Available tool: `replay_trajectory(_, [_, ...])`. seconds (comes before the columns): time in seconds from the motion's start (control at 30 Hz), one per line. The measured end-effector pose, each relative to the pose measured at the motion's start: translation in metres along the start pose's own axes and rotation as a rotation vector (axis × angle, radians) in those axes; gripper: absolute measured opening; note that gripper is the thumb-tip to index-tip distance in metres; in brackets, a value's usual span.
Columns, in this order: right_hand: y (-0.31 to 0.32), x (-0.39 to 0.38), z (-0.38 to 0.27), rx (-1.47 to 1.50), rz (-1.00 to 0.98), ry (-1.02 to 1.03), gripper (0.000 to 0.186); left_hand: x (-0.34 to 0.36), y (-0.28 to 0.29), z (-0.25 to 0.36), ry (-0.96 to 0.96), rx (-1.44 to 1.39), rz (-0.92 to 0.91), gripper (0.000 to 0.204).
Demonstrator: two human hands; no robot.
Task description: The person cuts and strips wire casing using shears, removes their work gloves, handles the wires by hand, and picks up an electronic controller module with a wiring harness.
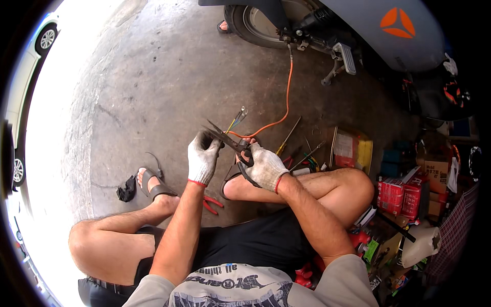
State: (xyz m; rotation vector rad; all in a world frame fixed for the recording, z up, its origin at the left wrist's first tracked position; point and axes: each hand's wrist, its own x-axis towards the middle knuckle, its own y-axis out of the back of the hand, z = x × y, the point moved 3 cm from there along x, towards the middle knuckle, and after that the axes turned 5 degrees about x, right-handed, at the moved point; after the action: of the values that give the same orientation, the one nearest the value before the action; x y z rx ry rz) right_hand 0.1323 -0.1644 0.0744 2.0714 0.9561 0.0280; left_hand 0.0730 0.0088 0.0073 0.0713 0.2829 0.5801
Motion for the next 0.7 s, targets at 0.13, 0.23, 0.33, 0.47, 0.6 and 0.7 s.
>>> replay_trajectory(0.13, [0.0004, -0.0001, 0.0012, -0.018, -0.003, -0.022, 0.044, -0.0007, -0.0007, 0.0025, -0.004, -0.001, -0.03, 0.01])
replay_trajectory(0.23, [0.0014, 0.0011, -0.0033, -0.032, -0.049, -0.037, 0.042, 0.0017, 0.0017, -0.0041, -0.068, -0.03, -0.024, 0.01])
replay_trajectory(0.33, [0.0011, -0.0001, 0.0028, -0.045, -0.049, -0.022, 0.04, 0.0011, -0.0015, 0.0005, -0.063, -0.04, -0.049, 0.011])
replay_trajectory(0.47, [0.0009, -0.0001, 0.0021, -0.022, -0.043, 0.013, 0.04, 0.0006, -0.0011, 0.002, -0.094, -0.051, -0.069, 0.009])
replay_trajectory(0.6, [0.0003, -0.0004, 0.0011, -0.032, -0.001, 0.003, 0.041, 0.0019, -0.0003, -0.0004, -0.111, -0.032, -0.07, 0.009])
replay_trajectory(0.7, [-0.0017, -0.0008, 0.002, -0.035, 0.032, 0.011, 0.04, 0.0018, 0.0001, 0.0007, -0.102, -0.004, -0.063, 0.008])
